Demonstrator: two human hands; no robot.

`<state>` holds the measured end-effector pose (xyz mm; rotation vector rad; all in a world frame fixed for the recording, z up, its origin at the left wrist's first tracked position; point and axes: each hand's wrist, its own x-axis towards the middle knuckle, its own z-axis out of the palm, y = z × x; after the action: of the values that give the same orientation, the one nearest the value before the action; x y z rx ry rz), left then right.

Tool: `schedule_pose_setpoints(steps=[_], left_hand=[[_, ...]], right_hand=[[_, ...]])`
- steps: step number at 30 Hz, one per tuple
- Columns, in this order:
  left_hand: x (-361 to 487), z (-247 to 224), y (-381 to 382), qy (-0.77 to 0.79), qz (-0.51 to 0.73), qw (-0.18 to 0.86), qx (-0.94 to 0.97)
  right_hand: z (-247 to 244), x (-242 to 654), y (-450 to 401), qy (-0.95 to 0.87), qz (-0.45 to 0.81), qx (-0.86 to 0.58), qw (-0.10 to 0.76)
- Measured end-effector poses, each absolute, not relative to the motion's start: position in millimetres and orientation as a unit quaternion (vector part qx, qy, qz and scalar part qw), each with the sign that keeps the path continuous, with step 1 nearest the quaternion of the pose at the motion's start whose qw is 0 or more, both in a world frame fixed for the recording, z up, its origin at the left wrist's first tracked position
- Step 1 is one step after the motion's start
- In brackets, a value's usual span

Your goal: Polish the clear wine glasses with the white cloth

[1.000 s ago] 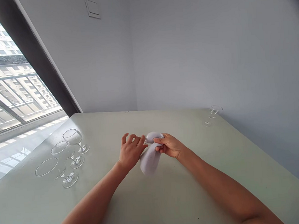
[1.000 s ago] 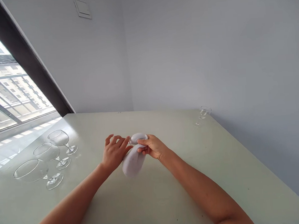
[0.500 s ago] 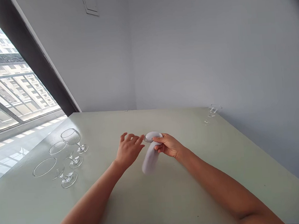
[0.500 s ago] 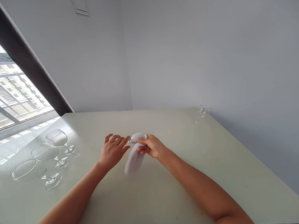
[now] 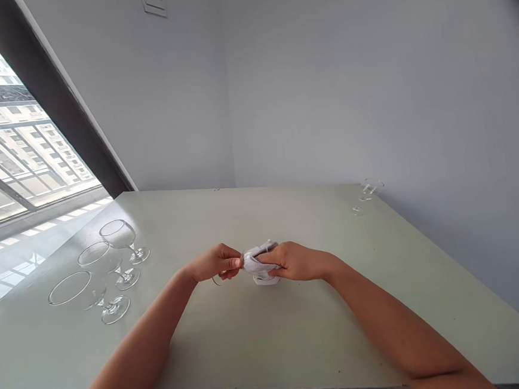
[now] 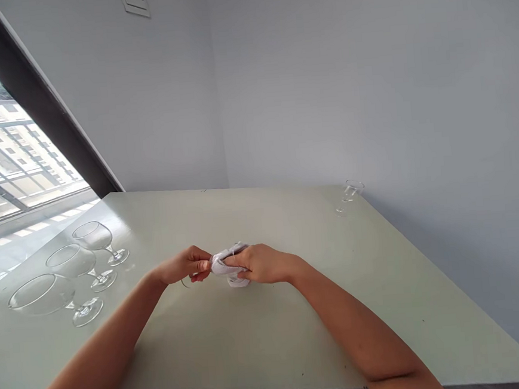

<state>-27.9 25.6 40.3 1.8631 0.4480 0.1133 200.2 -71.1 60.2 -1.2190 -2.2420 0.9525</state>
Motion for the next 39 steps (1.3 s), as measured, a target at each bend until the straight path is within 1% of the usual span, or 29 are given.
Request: schedule_pose_setpoints(steps=[2,5,9,12,16,18,20,22,24,27,29,30,32,34,36,38,39], left_hand=[[-27,34,28,0.181,0.034,0.632,0.752],[-22,26,28,0.176,0.043,0.712,0.678],[-16,20,26,0.171,0.062,0.768,0.615],[-12,16,26,0.204,0.102,0.768,0.598],[-8,12,24,0.289,0.16,0.742,0.584],[-4,11,22,0.316,0.167,0.729,0.583],[-1,10,18,0.324,0.177,0.705,0.605],[2,8,14,0.34,0.189,0.639,0.663],[4,6,9,0.368,0.204,0.513,0.748],[7,3,2,0.342,0.235,0.28,0.866],[8,1,-2,0.281,0.245,0.174,0.911],[9,-1,-4,0.257,0.246,0.146,0.923],[11,-3,-7,0.237,0.256,0.132,0.928],[14,-4,-8,0.254,0.285,0.164,0.91],[16,-4,-9,0.301,0.32,0.232,0.868],[17,-3,-10,0.346,0.346,0.315,0.813],[17,-2,-10,0.36,0.353,0.36,0.785]], right_hand=[[58,202,-70,-0.829,0.283,-0.443,0.191],[63,205,-69,-0.831,0.229,-0.473,0.183],[75,213,-68,-0.805,0.174,-0.529,0.203],[77,221,-65,-0.801,0.097,-0.548,0.221],[75,227,-60,-0.742,-0.085,-0.599,0.289],[73,222,-60,-0.735,-0.146,-0.585,0.311],[70,210,-61,-0.78,-0.158,-0.531,0.29],[64,194,-63,-0.834,-0.129,-0.474,0.25],[58,180,-63,-0.858,-0.079,-0.449,0.235],[53,178,-59,-0.832,0.029,-0.482,0.273],[53,190,-54,-0.784,0.156,-0.514,0.31],[53,198,-51,-0.753,0.242,-0.519,0.325],[51,212,-43,-0.664,0.421,-0.501,0.361],[44,219,-34,-0.54,0.546,-0.471,0.434],[36,214,-27,-0.408,0.58,-0.453,0.54],[27,199,-27,-0.32,0.555,-0.444,0.626],[25,190,-29,-0.31,0.538,-0.438,0.651]])
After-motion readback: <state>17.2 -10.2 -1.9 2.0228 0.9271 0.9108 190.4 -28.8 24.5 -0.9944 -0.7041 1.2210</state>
